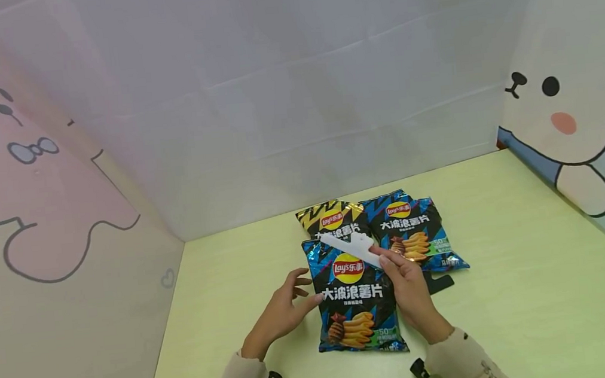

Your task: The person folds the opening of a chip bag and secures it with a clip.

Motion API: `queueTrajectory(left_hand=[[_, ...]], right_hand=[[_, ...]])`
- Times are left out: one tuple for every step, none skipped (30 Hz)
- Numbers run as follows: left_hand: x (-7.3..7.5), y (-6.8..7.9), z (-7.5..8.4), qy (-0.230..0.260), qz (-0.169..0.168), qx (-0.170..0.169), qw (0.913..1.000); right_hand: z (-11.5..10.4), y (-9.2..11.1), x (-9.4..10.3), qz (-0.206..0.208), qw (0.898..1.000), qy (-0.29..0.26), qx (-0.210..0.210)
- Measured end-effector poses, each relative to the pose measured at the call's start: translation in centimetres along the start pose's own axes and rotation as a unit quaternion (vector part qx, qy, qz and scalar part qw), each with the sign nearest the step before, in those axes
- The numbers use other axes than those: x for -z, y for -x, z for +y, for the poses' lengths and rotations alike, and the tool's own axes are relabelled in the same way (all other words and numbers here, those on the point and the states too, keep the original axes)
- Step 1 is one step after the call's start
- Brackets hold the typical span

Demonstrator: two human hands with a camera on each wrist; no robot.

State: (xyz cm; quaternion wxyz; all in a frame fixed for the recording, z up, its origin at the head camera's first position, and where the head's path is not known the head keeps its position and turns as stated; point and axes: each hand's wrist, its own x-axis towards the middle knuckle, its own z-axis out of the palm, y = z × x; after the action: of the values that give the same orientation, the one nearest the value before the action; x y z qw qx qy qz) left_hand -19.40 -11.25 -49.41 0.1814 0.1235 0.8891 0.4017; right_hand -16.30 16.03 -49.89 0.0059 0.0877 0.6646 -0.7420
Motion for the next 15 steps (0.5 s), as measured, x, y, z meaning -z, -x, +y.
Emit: queueTrajectory(left_hand=[[-0.3, 0.1, -0.2, 0.004, -0.006, -0.002, 1.0], [-0.5, 0.1, -0.3, 0.007, -0.012, -0.005, 0.9999], [-0.8, 0.2, -0.4, 0.011, -0.017, -0.008, 0.9998], [-1.0, 0.3, -0.5, 0.016, -0.021, -0.012, 0.9996], [-1.2, 0.3, -0.5, 0.021, -0.024, -0.014, 0.9994], [-1.4, 0.4, -0.6, 0.025, -0.026, -0.017, 0.9992], [-1.6, 0.5, -0.6, 0.029, -0.025, -0.019, 0.9991], [-1.8, 0.6, -0.6, 0.034, -0.023, -0.021, 0.9989], [-2.0, 0.7, -0.6, 0.037, -0.019, -0.02, 0.9989], [-2.1, 0.8, -0.6, 0.037, -0.014, -0.021, 0.999], [-2.3, 0.9, -0.7, 0.033, -0.008, -0.019, 0.9992], [-2.5, 0.9, -0.7, 0.03, -0.003, -0.019, 0.9994], [-2.7, 1.0, -0.7, 0.027, 0.001, -0.017, 0.9995], [-2.9, 1.1, -0.7, 0.025, 0.001, -0.019, 0.9995], [-3.1, 1.2, -0.7, 0.023, -0.001, -0.016, 0.9996]], right_hand=[[0.0, 0.0, 0.0, 0.001, 1.0, 0.0, 0.0], [0.0, 0.0, 0.0, 0.001, 1.0, 0.0, 0.0], [0.0, 0.0, -0.1, 0.002, 1.0, 0.0, -0.001], [-0.1, 0.0, -0.1, 0.003, 1.0, 0.0, -0.001], [-0.1, 0.0, -0.1, 0.004, 1.0, -0.001, -0.002], [-0.1, 0.0, -0.2, 0.004, 1.0, 0.0, -0.002], [-0.2, 0.0, -0.2, 0.006, 1.0, 0.0, -0.002], [-0.2, 0.1, -0.2, 0.006, 1.0, -0.002, -0.001], [-0.1, 0.1, -0.2, 0.008, 1.0, -0.002, -0.001], [-0.1, 0.1, -0.2, 0.008, 1.0, 0.0, 0.002], [-0.1, 0.0, -0.2, 0.008, 1.0, -0.001, 0.003], [-0.1, 0.0, -0.2, 0.008, 1.0, 0.0, 0.005], [-0.1, 0.0, -0.2, 0.008, 1.0, 0.0, 0.008], [-0.1, 0.0, -0.2, 0.008, 1.0, -0.001, 0.01], [-0.1, 0.0, -0.2, 0.008, 1.0, -0.001, 0.011]])
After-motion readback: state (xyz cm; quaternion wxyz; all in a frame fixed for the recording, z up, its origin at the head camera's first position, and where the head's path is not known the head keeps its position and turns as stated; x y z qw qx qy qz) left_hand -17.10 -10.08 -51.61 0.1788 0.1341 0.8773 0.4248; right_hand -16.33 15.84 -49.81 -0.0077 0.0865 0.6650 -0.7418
